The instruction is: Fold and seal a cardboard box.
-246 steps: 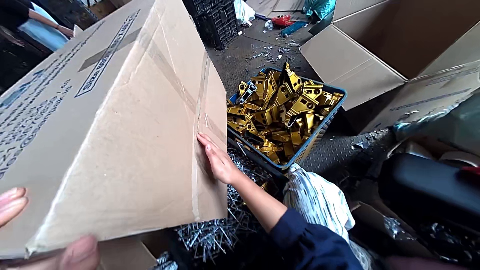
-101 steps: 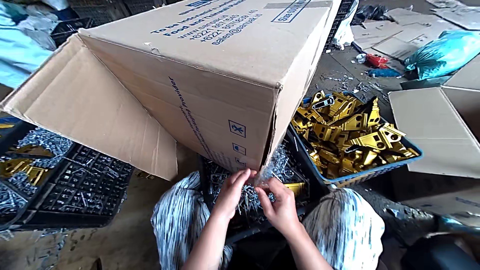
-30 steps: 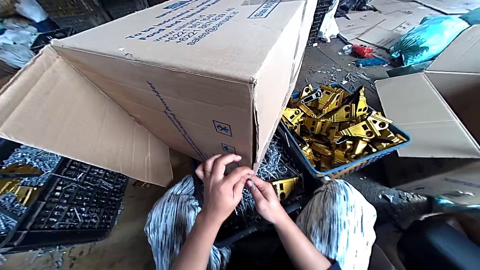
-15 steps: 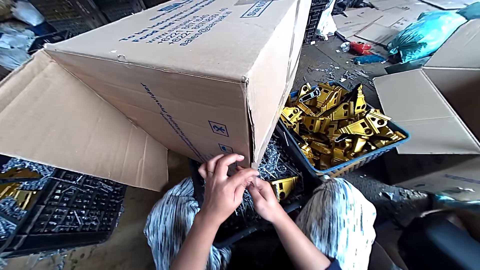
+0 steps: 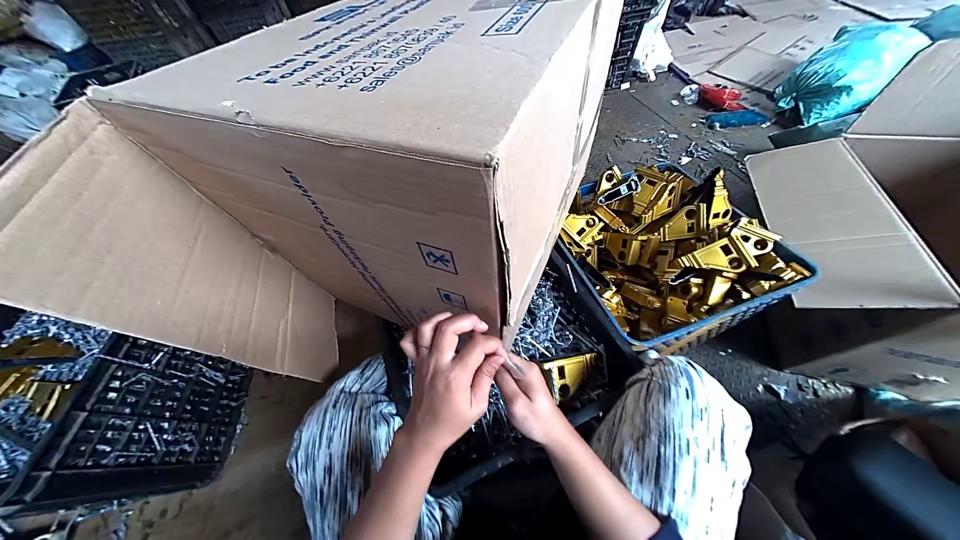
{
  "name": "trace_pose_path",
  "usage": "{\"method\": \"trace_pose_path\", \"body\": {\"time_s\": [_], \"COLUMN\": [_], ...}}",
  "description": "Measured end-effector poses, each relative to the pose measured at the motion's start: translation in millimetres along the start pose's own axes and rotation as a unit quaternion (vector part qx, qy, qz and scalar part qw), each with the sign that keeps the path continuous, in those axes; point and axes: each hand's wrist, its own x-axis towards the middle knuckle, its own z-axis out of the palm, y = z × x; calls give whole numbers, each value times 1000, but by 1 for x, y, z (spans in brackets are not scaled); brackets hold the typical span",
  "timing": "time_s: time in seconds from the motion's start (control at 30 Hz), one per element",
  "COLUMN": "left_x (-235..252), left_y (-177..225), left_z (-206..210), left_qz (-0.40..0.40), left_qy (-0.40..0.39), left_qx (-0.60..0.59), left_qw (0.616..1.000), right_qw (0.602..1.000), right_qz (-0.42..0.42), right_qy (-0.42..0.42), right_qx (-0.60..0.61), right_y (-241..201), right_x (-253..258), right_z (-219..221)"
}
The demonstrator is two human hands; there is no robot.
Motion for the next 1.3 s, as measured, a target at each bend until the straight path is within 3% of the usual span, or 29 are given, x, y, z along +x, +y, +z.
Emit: {"method": "trace_pose_path", "body": {"time_s": [0.23, 0.57, 0.77, 0.97, 1.17, 1.23, 1.3], "left_x": [-16, -27, -44, -53, -53, -46, -34], "left_y": [3, -1, -8, -15, -27, -31, -37], "left_z": [0, -15, -26, -43, -74, -85, -95], "left_qz": [-60, -79, -150, -153, -135, -119, -78], "left_qy": [43, 0, -62, -127, -187, -198, -188], "left_qx": [27, 0, -185, -329, -301, -224, -66], "left_qw": [997, 997, 969, 923, 925, 947, 977], "right_qw": [999, 997, 997, 996, 996, 996, 996], "right_qz": [21, 28, 31, 33, 37, 44, 45], "right_qy": [-26, -48, -51, -62, -67, -69, -68], "right_qx": [32, 47, 45, 49, 42, 33, 25], "right_y": [4, 3, 4, 4, 4, 4, 3], "right_x": [5, 7, 8, 8, 10, 9, 9], "right_z": [1, 5, 8, 8, 9, 11, 11]}}
